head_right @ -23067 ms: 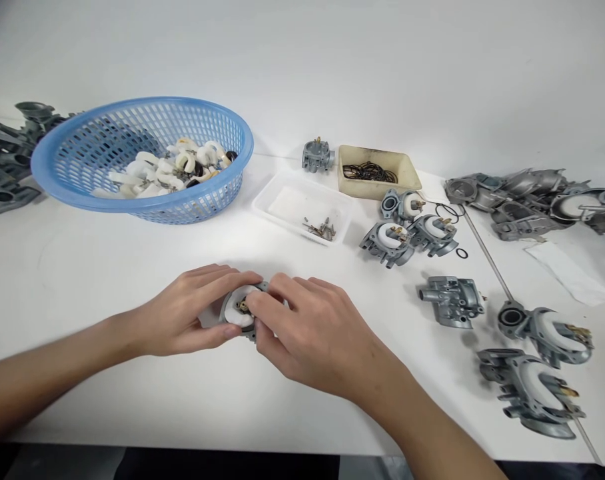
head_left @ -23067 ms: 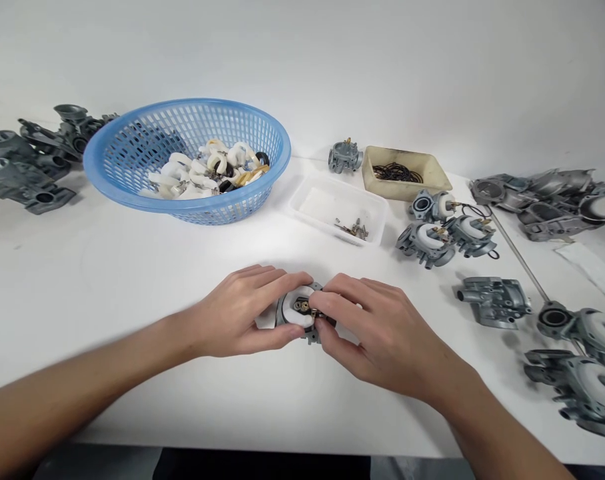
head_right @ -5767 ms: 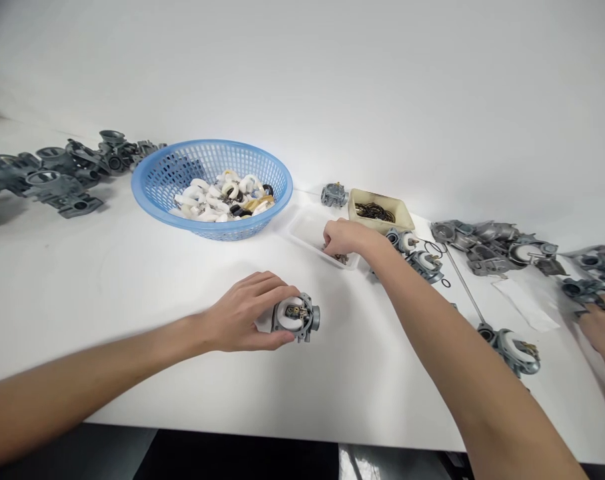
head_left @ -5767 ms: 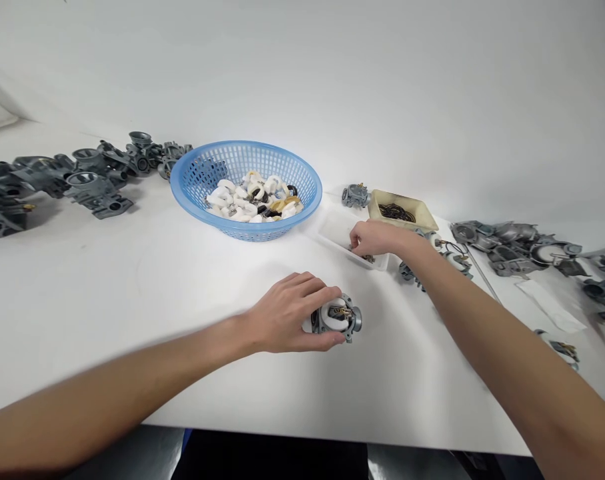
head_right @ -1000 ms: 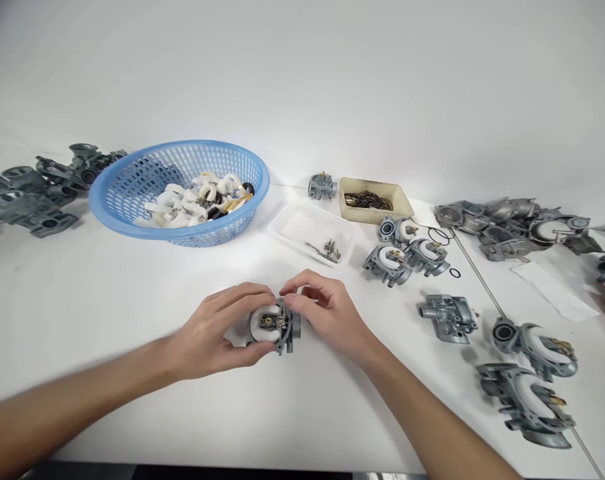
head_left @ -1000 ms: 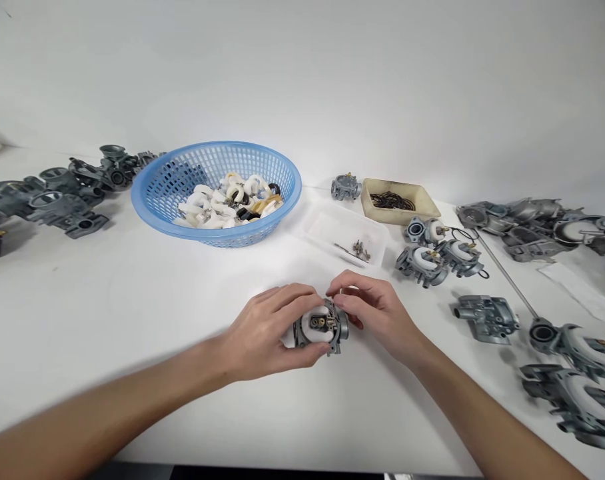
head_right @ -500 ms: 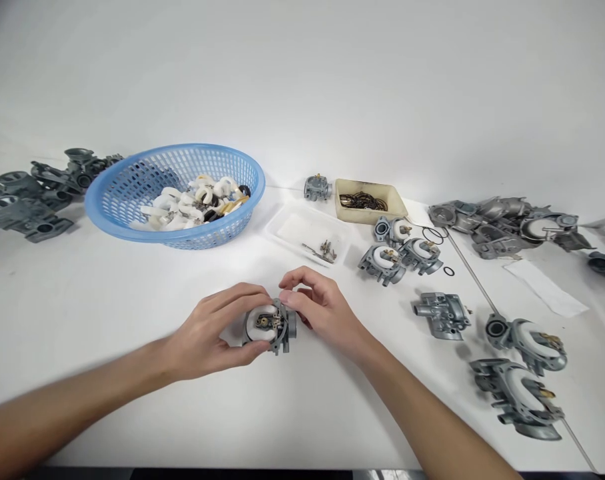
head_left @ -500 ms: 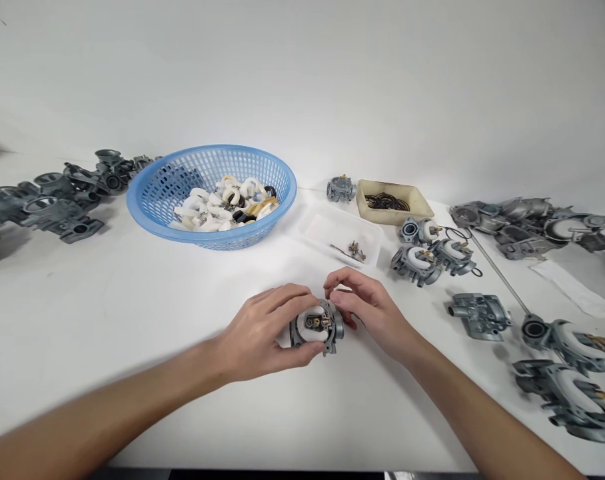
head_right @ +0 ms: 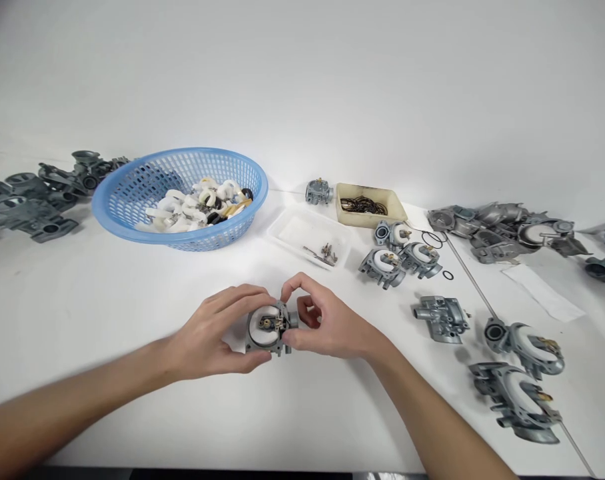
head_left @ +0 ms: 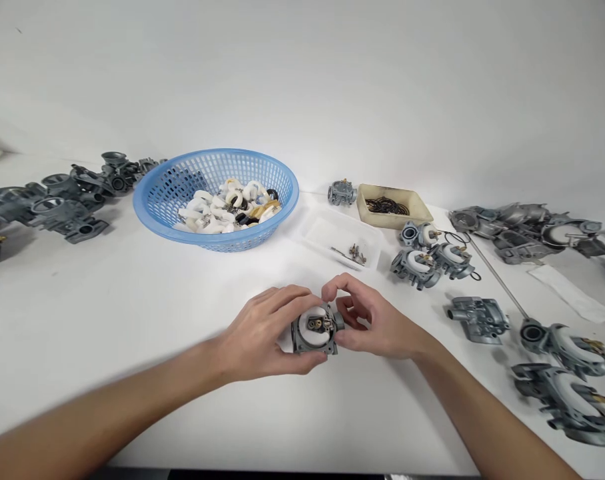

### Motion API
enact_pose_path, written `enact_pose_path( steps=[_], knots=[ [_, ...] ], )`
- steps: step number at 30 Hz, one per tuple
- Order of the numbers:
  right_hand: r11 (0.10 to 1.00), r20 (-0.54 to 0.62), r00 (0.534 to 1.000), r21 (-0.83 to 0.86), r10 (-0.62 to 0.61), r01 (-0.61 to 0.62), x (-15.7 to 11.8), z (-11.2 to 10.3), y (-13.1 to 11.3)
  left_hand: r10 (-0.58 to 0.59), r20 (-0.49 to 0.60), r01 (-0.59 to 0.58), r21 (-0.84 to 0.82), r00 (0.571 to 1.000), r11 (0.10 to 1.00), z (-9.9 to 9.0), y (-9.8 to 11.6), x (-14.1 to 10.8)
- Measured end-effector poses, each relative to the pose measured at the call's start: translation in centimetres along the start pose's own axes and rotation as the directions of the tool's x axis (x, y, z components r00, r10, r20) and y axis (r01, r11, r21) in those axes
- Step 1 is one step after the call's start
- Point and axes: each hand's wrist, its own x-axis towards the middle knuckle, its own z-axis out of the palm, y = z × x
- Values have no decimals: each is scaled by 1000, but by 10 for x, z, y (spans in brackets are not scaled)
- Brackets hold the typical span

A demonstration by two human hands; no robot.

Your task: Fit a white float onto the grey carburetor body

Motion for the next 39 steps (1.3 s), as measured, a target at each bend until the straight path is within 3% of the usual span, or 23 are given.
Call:
enact_pose_path(
  steps=[7, 29, 39],
  knots=[
    [1000, 41, 999, -6, 11, -10, 2, 3, 0, -70, 110, 69, 12, 992, 998, 1, -3, 1],
    [995, -50, 994, -39, -93, 91, 3, 5, -1, -24, 99, 17, 68, 995, 998, 3, -7, -1],
    [998, -49, 997, -20, -66, 65, 5, 5, 1, 37, -1, -37, 56, 999, 998, -2, -1, 1]
  ],
)
